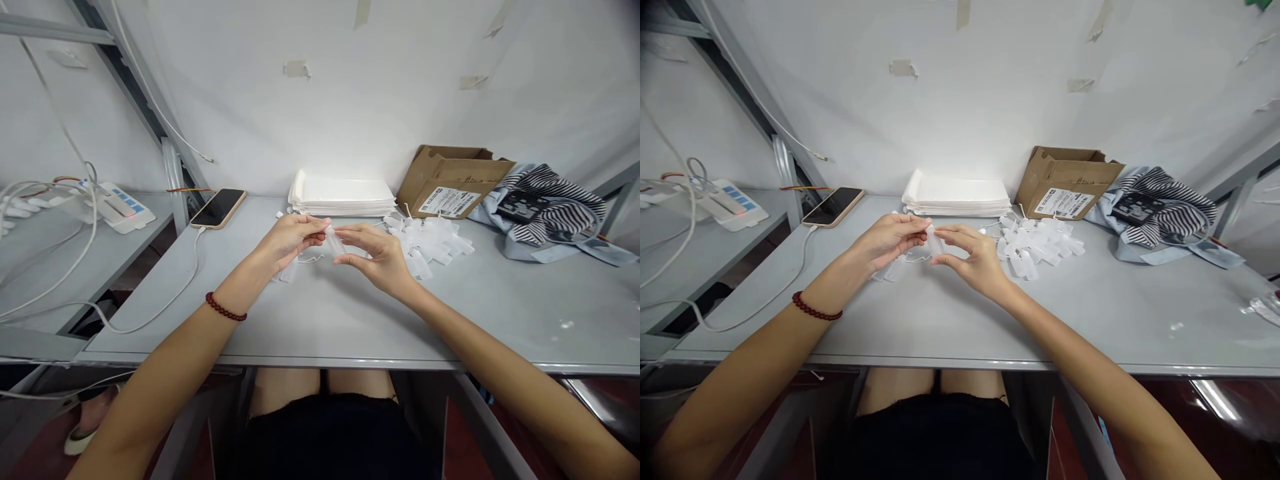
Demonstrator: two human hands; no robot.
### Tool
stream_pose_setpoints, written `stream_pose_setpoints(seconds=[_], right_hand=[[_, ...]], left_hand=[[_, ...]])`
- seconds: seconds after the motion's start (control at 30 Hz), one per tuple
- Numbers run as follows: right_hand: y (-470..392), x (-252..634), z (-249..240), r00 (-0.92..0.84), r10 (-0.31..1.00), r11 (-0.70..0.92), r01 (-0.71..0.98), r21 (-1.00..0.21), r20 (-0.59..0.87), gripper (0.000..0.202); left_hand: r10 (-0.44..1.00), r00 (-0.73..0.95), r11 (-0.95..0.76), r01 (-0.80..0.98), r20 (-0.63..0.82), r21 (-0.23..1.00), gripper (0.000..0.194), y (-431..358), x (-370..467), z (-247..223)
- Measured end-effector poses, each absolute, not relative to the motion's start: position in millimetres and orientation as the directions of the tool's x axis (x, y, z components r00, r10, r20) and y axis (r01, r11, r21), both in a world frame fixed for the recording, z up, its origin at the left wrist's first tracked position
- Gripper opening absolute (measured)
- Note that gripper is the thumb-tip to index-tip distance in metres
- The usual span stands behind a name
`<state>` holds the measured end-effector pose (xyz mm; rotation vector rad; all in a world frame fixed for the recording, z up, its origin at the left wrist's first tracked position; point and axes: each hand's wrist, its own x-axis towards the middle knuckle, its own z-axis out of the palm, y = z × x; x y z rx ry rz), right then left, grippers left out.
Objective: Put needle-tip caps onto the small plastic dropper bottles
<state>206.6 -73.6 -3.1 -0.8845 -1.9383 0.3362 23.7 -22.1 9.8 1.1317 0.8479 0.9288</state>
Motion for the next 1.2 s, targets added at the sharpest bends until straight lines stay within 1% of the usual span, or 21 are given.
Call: stream_pose_setpoints(seconds=[0.2,0.37,0.53,0.67,0.8,0.93,1.07,1.13,1.2], right_hand=[[-73,206,-9,-0.344,0.646,0.729,0.541,-0.419,0.681,0.03],[-70,208,-14,-0.377,0.628,0.726,0.6,-0.337,0.681,0.025],[-70,209,-15,-0.402,0.615,0.727,0.623,-0.29,0.679,0.024],[-72,208,-15,-0.401,0.615,0.729,0.618,-0.296,0.679,0.026],[-74,208,-14,-0.374,0.637,0.722,0.595,-0.353,0.674,0.028],[-74,207,-13,-0.308,0.684,0.697,0.545,-0.467,0.661,0.025],[-76,205,-10,-0.202,0.773,0.62,0.445,-0.647,0.602,0.024],[-78,203,-9,-0.149,0.833,0.547,0.361,-0.755,0.532,0.028],[-79,202,-8,-0.129,0.893,0.45,0.248,-0.858,0.431,0.031]], left_hand=[[0.929,0.364,0.129,-0.153,-0.065,0.98,0.015,-22,23,12],[0.932,0.362,0.093,-0.142,-0.036,0.985,0.014,-20,17,16],[0.937,0.349,0.062,-0.125,-0.015,0.99,0.015,-20,14,18],[0.939,0.343,0.036,-0.115,0.005,0.993,0.016,-21,15,17],[0.941,0.339,0.014,-0.101,0.021,0.995,0.016,-21,14,19],[0.943,0.332,-0.011,-0.073,0.034,0.997,0.016,-20,12,19],[0.943,0.33,-0.025,-0.077,0.049,0.997,0.018,-19,12,16],[0.943,0.326,-0.032,-0.091,0.06,0.995,0.019,-18,13,14],[0.943,0.326,-0.038,-0.107,0.071,0.994,0.021,-19,15,13]])
